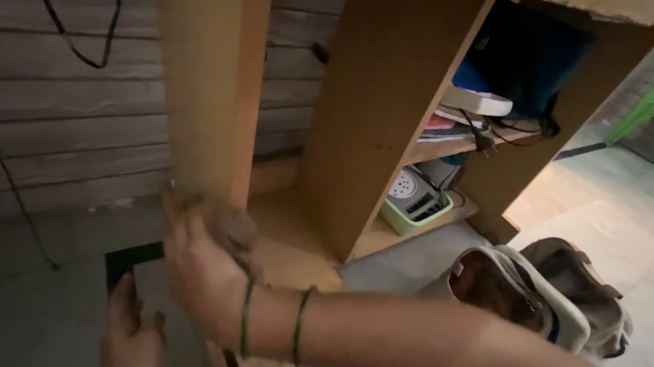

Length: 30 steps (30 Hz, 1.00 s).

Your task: The person wipes the side and top surfaces of a worn wooden desk using a cloth. They open a drawer, place a comb and pen on the desk, and continue wiping the drawer front and the lower frame of the desk.

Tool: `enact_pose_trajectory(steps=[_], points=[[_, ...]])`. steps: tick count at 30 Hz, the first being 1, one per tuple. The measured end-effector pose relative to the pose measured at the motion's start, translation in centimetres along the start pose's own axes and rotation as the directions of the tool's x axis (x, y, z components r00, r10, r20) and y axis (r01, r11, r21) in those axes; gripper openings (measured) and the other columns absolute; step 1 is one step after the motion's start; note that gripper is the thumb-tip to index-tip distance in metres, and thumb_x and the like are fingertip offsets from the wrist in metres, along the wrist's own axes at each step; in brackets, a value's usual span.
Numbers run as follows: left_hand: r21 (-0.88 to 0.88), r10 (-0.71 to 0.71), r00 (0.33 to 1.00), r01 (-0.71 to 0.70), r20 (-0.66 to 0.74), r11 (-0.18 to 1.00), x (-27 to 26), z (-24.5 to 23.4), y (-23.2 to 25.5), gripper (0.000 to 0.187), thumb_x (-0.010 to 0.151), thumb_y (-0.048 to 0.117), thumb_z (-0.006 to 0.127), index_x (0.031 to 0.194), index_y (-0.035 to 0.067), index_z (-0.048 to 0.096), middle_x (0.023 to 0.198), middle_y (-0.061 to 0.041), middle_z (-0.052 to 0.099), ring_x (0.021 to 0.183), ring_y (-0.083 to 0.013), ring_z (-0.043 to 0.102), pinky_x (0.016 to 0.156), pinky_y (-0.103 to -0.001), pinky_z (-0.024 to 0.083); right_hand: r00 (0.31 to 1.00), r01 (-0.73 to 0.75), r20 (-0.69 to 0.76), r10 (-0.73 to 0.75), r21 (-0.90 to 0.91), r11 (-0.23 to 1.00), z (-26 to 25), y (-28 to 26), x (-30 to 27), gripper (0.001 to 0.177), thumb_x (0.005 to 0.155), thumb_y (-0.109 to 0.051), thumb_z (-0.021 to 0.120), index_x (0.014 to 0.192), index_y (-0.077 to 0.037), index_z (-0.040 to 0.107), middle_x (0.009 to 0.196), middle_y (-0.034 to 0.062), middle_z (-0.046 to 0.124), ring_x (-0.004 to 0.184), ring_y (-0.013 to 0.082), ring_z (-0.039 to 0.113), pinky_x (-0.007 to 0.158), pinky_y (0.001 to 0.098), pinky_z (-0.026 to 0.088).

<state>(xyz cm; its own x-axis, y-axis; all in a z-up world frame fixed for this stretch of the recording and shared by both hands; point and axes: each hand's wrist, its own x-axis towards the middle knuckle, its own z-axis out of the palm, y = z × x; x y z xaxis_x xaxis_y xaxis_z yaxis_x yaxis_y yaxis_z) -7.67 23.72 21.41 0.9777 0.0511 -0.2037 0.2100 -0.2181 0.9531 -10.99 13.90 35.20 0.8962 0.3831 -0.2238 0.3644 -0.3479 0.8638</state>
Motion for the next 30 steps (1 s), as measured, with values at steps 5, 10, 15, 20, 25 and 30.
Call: enact_pose_trajectory(steps=[5, 10, 15, 20, 25, 30], points=[[0.002, 0.032, 0.996, -0.032, 0.082, 0.999, -0.5, 0.6, -0.6, 0.066, 0.095, 0.008, 0.044, 0.160, 0.015, 0.032, 0.165, -0.009, 0.037, 0.151, -0.0257, 0.036, 0.121, -0.043, 0.030, 0.972, 0.109, -0.217, -0.088, 0.087, 0.990, 3.6, -1.5, -0.9, 0.039, 0.093, -0.043, 0.061, 0.120, -0.019, 0.075, 0.128, 0.0069, 0.064, 0.126, 0.0322, 0.052, 0.110, 0.0516, 0.036], [-0.126, 0.060, 0.968, -0.030, 0.243, 0.992, -2.6, 1.6, 2.7, 0.077, 0.101, 0.061, 0.025, 0.155, 0.009, 0.043, 0.160, -0.011, 0.050, 0.149, -0.0235, 0.044, 0.124, -0.041, 0.028, 0.632, -0.058, -0.735, 0.245, 0.270, 0.961, 5.8, 5.8, -3.9, 0.040, 0.084, -0.037, 0.074, 0.118, -0.017, 0.078, 0.151, 0.0075, 0.055, 0.144, 0.0330, 0.045, 0.119, 0.0594, 0.038], [-0.433, 0.359, 0.848, -0.176, 0.390, 0.884, -2.7, 2.0, 3.2, 0.108, 0.084, 0.082, 0.011, 0.158, 0.008, 0.037, 0.165, -0.008, 0.040, 0.149, -0.0261, 0.038, 0.122, -0.043, 0.024, 0.338, -0.115, -0.864, 0.373, 0.356, 0.927, 6.9, 10.8, -6.5, 0.038, 0.092, -0.021, 0.072, 0.130, -0.020, 0.076, 0.151, 0.0076, 0.053, 0.142, 0.0340, 0.042, 0.108, 0.0594, 0.041], [-0.537, 0.337, 0.881, -0.118, 0.332, 0.835, -0.8, 2.0, 1.2, 0.113, 0.082, 0.084, 0.008, 0.153, 0.005, 0.045, 0.155, -0.012, 0.055, 0.141, -0.0273, 0.050, 0.119, -0.044, 0.030, 0.145, -0.040, -0.868, 0.474, 0.474, 0.880, 13.1, 6.7, -3.2, 0.032, 0.099, -0.021, 0.074, 0.131, -0.022, 0.074, 0.149, 0.0057, 0.053, 0.142, 0.0376, 0.042, 0.108, 0.0585, 0.044], [-0.455, 0.214, 0.924, -0.050, 0.317, 0.889, -0.4, 1.2, -0.9, 0.112, 0.082, 0.083, 0.005, 0.152, 0.007, 0.048, 0.151, -0.014, 0.057, 0.140, -0.0283, 0.051, 0.119, -0.045, 0.031, 0.296, 0.142, -0.814, 0.500, 0.555, 0.820, 20.1, -6.7, -0.1, 0.031, 0.093, -0.025, 0.077, 0.124, -0.027, 0.076, 0.144, -0.0012, 0.051, 0.142, 0.0322, 0.047, 0.110, 0.0591, 0.043], [-0.381, 0.288, 0.892, -0.145, 0.349, 0.913, 0.1, 2.2, -1.0, 0.107, 0.083, 0.080, 0.004, 0.155, 0.010, 0.042, 0.164, -0.004, 0.043, 0.153, -0.0226, 0.034, 0.123, -0.043, 0.017, 0.514, 0.244, -0.786, 0.343, 0.517, 0.820, 22.5, -11.3, -0.9, 0.036, 0.092, -0.025, 0.074, 0.127, -0.025, 0.077, 0.148, -0.0030, 0.054, 0.141, 0.0244, 0.050, 0.111, 0.0559, 0.043]])
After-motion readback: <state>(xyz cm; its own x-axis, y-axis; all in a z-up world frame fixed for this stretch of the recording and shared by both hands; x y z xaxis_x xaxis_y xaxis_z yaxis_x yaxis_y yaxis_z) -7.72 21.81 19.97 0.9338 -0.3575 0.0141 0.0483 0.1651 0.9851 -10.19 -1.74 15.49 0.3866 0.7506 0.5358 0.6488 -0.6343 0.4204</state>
